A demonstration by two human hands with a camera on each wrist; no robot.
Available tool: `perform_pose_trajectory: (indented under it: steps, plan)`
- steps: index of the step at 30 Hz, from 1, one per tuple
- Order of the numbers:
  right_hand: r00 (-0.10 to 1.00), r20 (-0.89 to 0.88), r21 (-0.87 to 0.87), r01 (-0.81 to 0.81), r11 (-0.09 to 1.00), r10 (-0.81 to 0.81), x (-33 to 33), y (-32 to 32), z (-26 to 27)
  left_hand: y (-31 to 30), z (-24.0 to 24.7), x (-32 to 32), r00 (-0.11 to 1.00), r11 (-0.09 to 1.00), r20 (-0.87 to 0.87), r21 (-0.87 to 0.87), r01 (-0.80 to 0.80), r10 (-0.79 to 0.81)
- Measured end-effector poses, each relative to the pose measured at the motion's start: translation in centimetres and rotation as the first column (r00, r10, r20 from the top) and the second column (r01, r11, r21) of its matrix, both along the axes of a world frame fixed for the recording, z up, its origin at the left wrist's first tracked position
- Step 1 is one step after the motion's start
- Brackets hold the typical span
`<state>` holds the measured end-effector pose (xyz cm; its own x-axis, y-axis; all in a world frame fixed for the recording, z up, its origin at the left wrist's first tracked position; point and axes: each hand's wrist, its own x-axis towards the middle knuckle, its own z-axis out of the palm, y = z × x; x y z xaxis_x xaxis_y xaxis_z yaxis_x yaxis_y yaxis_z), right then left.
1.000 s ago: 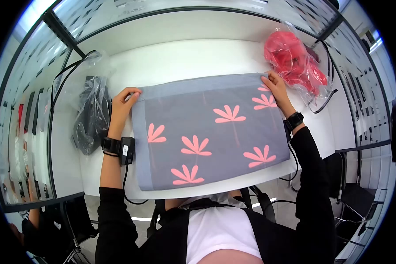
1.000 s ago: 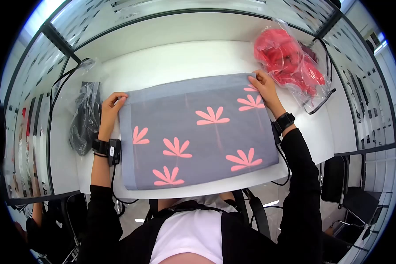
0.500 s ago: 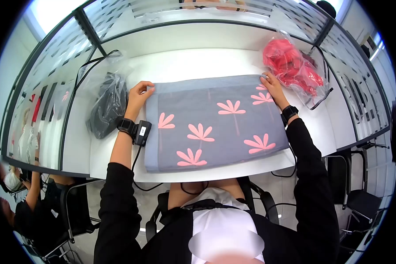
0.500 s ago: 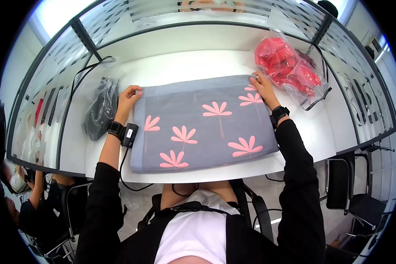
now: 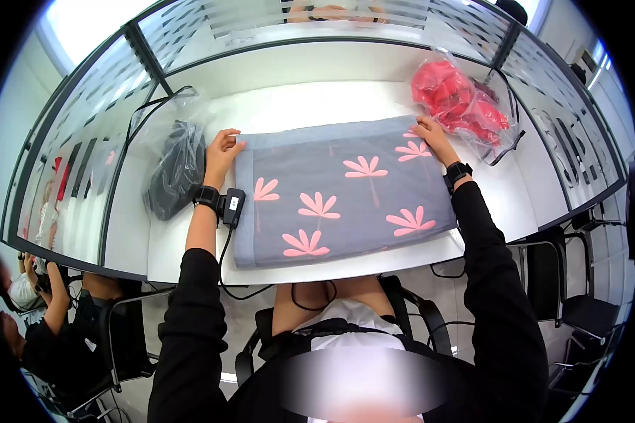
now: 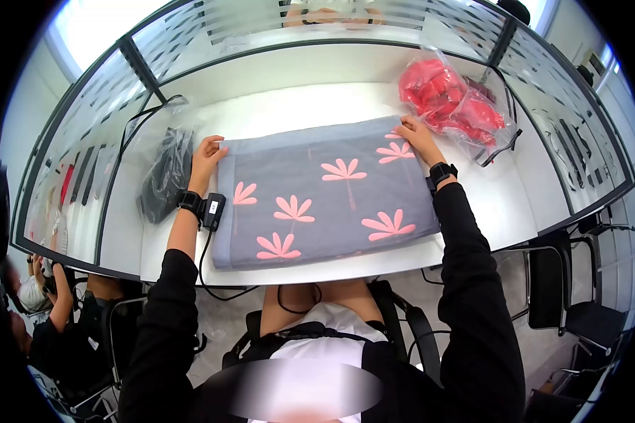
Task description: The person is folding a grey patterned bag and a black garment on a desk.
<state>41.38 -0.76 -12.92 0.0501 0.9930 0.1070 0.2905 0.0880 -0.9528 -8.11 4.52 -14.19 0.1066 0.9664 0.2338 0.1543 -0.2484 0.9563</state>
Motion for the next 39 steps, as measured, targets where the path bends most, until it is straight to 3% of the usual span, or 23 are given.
perform_pose_trajectory:
  steps: [15,26,28,29,32,34,36,37,38,39]
  plan:
    - [0.992,-0.045,0.085,0.124,0.989,-0.12,0.0,0.2,-0.8,-0.1,-0.1,-0.2,1.0,1.0,-0.006,-0.022,-0.014,0.014]
    - [0.98,-0.144,-0.036,0.132,0.991,-0.135,0.5,0.0,-0.8,0.2,-0.3,-0.4,0.999,1.0,0.033,0.017,-0.019,0.018]
    - [0.98,-0.16,-0.039,0.113,0.993,-0.118,1.0,0.4,-1.3,1.2,-1.8,-1.0,0.905,0.891,-0.361,0.452,-0.039,0.223]
    - [0.98,-0.168,-0.039,0.104,0.994,-0.109,1.3,0.7,-1.6,2.2,-2.0,-1.8,0.999,0.998,0.032,0.052,0.034,-0.035]
    - [0.966,-0.203,-0.038,0.154,0.987,-0.159,0.5,0.3,-1.2,2.1,-2.0,-1.6,0.999,0.998,0.04,0.061,0.03,-0.033]
    - [0.982,-0.13,-0.022,0.136,0.991,-0.137,0.8,0.0,-1.3,1.6,-1.4,-1.0,0.997,0.999,0.059,0.037,0.039,-0.041]
    - [0.986,-0.098,0.026,0.139,0.99,-0.136,1.4,1.0,-2.3,-0.5,-0.5,-0.8,0.994,0.998,-0.087,0.025,-0.06,0.062]
    - [0.99,-0.134,0.079,0.061,0.995,-0.05,1.5,1.1,-2.3,-0.9,-0.5,-0.8,0.991,0.997,-0.11,0.043,-0.071,0.076]
    - [0.988,-0.126,0.023,0.096,0.995,-0.092,1.6,1.1,-2.3,-1.5,-0.4,-0.8,0.99,0.995,-0.112,0.055,-0.079,0.084]
    - [0.994,-0.012,-0.012,0.107,0.994,-0.107,1.1,0.3,-1.1,-1.9,-0.3,-0.8,0.991,0.995,-0.103,0.06,-0.079,0.085]
